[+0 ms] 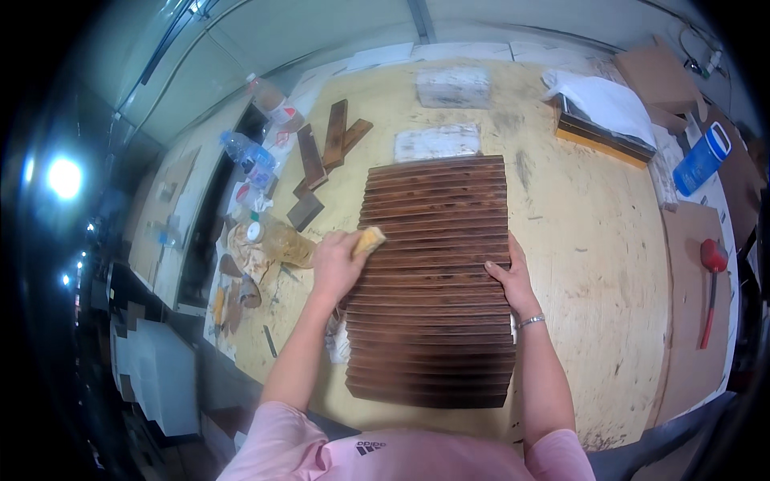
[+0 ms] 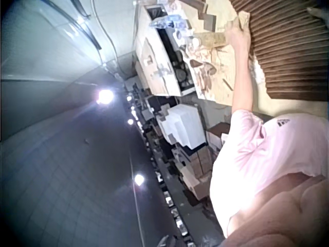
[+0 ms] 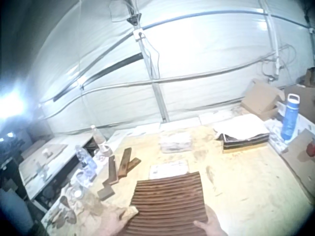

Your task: The person wipes a slatted wood panel with a cloth and a sponge, moving across the surface and edges of the slats.

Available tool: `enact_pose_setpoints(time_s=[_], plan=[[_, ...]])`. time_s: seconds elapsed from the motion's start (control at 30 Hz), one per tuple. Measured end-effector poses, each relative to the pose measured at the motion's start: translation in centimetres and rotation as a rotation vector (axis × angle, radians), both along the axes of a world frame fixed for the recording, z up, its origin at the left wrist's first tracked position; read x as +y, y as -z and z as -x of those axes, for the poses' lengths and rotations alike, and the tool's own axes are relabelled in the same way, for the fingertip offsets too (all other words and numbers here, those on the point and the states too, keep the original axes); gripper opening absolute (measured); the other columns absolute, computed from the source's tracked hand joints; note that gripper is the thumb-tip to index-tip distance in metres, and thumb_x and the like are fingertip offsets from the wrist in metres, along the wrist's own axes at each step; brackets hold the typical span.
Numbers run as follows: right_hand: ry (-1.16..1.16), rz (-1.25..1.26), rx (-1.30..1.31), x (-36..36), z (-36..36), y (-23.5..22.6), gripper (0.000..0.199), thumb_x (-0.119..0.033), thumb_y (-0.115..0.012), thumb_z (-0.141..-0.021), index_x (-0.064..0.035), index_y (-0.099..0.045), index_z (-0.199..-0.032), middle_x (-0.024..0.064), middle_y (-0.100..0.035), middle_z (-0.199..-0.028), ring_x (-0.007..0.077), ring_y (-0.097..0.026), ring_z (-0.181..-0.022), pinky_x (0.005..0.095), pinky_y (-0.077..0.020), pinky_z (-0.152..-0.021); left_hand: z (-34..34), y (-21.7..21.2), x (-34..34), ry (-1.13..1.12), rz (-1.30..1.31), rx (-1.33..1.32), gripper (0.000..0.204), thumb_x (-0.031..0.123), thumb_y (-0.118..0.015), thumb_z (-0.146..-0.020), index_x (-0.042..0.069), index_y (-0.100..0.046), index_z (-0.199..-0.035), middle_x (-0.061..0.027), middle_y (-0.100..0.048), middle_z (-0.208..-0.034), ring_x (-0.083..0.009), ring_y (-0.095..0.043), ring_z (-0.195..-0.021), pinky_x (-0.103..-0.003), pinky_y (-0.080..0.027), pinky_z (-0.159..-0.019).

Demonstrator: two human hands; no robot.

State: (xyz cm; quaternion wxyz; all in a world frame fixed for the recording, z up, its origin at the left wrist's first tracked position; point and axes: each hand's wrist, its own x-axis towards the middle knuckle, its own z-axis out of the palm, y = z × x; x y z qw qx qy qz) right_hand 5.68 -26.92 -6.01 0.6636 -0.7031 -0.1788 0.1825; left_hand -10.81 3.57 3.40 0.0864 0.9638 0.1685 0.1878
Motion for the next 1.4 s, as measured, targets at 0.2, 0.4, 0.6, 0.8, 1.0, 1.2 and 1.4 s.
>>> enact_pose_setpoints(time_s=[0.2,0.4,0.6,0.8,1.0,1.2,1.4], plan=[[0.021,0.066,-0.045,-0.2,-0.2,1.0,0.085,-0.017,-0.074,-0.087,0.0034,-0.029,-0.157,0.021,-0.035,-0.158,0.0305,-0.032,-0.148,0.0377,-0.0232,-0.122,2.7,0.6,4.0,-0.303,-0.112,0.227,0.03,0.018,-0.074,-0.078,0.008,-0.075,-0.107,-0.0126,-0.068,-0.097,-0.0332,-0.063,-0.098,-0.045,-0.051,-0.086],[-0.016,0.018,-0.029,-0.1,0.1,0.1,0.085,-0.018,-0.073,-0.088,0.0032,-0.029,-0.157,0.0208,-0.035,-0.158,0.0301,-0.031,-0.148,0.0377,-0.0219,-0.123,3.0,0.8,2.9,-0.172,-0.045,0.065,0.03,0.017,-0.073,-0.078,0.009,-0.075,-0.107,-0.0136,-0.067,-0.095,-0.034,-0.062,-0.096,-0.045,-0.05,-0.084],[-0.005,0.052,-0.056,-0.4,-0.1,0.4,0.085,-0.018,-0.072,-0.088,0.0023,-0.028,-0.157,0.0203,-0.035,-0.158,0.0298,-0.032,-0.148,0.0377,-0.0232,-0.122,1.5,0.9,1.7,-0.16,-0.017,-0.014,0.03,0.017,-0.076,-0.078,0.007,-0.074,-0.106,-0.0133,-0.068,-0.096,-0.0347,-0.062,-0.096,-0.045,-0.051,-0.083],[-0.02,0.033,-0.03,-0.3,-0.3,0.7,0.085,-0.019,-0.073,-0.088,0.002,-0.028,-0.158,0.0204,-0.034,-0.16,0.0293,-0.031,-0.149,0.0374,-0.0226,-0.123,-1.5,0.5,-2.7,0.15,0.011,0.014,0.032,0.011,-0.075,-0.076,0.009,-0.074,-0.107,-0.0101,-0.065,-0.093,-0.031,-0.062,-0.096,-0.042,-0.051,-0.085],[-0.005,0.05,-0.021,0.0,-0.2,0.8,0.085,-0.018,-0.073,-0.088,0.0027,-0.028,-0.157,0.02,-0.035,-0.159,0.0287,-0.033,-0.148,0.0366,-0.0233,-0.122,3.6,0.4,3.9,-0.169,-0.053,0.185,0.034,0.013,-0.072,-0.076,0.008,-0.075,-0.109,-0.0122,-0.065,-0.093,-0.0325,-0.061,-0.096,-0.044,-0.05,-0.086],[-0.027,0.018,0.004,-0.1,0.0,0.1,0.086,-0.019,-0.073,-0.089,0.0033,-0.027,-0.158,0.0204,-0.034,-0.16,0.0286,-0.034,-0.147,0.0358,-0.0247,-0.122,4.9,0.6,2.8,-0.122,-0.006,-0.03,0.033,0.012,-0.075,-0.075,0.007,-0.074,-0.108,-0.0123,-0.064,-0.092,-0.0333,-0.061,-0.096,-0.045,-0.05,-0.087],[-0.063,0.02,0.019,-0.2,0.1,-0.9,0.086,-0.019,-0.073,-0.09,0.0037,-0.025,-0.158,0.0216,-0.034,-0.16,0.0282,-0.034,-0.147,0.035,-0.0261,-0.121,5.7,0.8,2.1,-0.169,-0.019,0.135,0.03,0.01,-0.074,-0.075,0.008,-0.076,-0.105,-0.0122,-0.065,-0.094,-0.0325,-0.061,-0.099,-0.044,-0.05,-0.086]])
